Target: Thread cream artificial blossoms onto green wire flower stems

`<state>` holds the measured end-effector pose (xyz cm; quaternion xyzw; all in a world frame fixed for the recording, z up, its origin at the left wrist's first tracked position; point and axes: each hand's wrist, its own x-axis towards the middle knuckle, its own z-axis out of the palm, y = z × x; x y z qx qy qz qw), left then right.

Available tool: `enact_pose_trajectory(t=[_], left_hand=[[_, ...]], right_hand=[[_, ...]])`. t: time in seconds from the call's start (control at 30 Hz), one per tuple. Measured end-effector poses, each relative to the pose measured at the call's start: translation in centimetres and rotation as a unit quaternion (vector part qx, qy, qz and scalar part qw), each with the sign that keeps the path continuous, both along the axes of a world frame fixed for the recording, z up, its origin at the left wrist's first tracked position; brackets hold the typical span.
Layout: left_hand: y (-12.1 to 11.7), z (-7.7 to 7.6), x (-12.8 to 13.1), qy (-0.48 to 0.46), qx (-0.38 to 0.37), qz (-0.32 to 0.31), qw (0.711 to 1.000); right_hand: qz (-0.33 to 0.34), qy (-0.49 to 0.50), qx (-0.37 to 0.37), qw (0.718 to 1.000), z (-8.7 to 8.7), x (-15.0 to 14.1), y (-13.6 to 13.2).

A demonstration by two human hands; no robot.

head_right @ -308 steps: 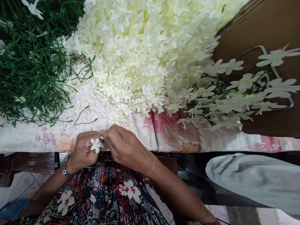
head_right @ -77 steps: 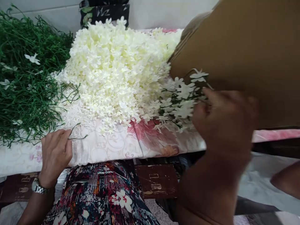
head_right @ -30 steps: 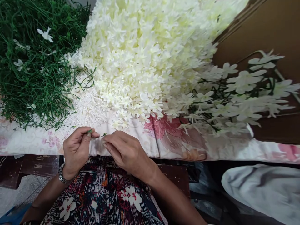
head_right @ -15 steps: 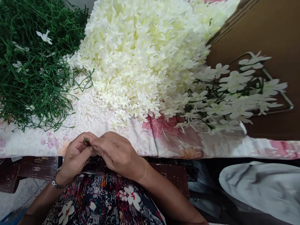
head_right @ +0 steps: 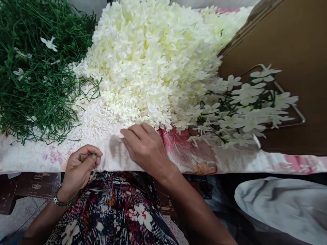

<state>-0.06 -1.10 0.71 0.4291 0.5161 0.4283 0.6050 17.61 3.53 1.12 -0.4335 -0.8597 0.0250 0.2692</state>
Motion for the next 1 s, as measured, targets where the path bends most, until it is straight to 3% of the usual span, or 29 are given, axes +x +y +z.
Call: enact_pose_trajectory(t=[0.1, 0.17, 0.23, 0.33, 0.5, 0.63, 0.7, 0.77, 0.83, 0.93, 1.0], left_hand=[[0.5, 0.0, 0.0, -0.014, 0.017, 0.031, 0.999], [0.6, -0.1, -0.2, -0.03, 0.033, 0.055, 0.997], [0.7, -0.2, -0.5, -0.042, 0.046, 0.089, 0.994], [0.8, -0.3, -0.6, -0.031, 0.053, 0.115, 0.991], [1.6, 0.0, 0.8, -0.007, 0.032, 0.047, 0.998], [1.8, -0.3, 1.8, -0.052, 0.04, 0.018, 0.998], [1.7, -0.5, 1.8, -0.058, 0.051, 0.033, 0.996], [1.4, -0.5, 1.5, -0.041, 0.06, 0.052, 0.996], [1.0, -0.4, 0.9, -0.002, 0.067, 0.068, 0.995], [0.4, -0.1, -0.2, 0.07, 0.083, 0.104, 0.989], [0.1, -0.1, -0.8, 0.106, 0.09, 0.13, 0.982]], right_hand=[[0.0, -0.119, -0.009, 0.993, -1.0, 0.4, 0.8], [0.004, -0.127, -0.012, 0.992, -1.3, 0.3, 1.0], [0.007, -0.071, -0.024, 0.997, -1.3, 0.1, 0.9], [0.03, 0.091, -0.086, 0.992, -0.7, 0.0, 0.7], [0.064, 0.306, -0.273, 0.91, -0.3, -0.4, 0.4], [0.088, 0.39, -0.384, 0.832, -0.8, -1.2, 0.0], [0.1, 0.401, -0.403, 0.816, -1.0, -1.5, -0.3], [0.101, 0.384, -0.395, 0.828, -1.2, -1.7, -0.4], [0.083, 0.331, -0.343, 0.875, -1.2, -1.6, -0.3], [0.05, 0.192, -0.2, 0.96, -1.0, -1.6, 0.3], [0.041, 0.081, -0.121, 0.989, -0.8, -2.0, 0.9]])
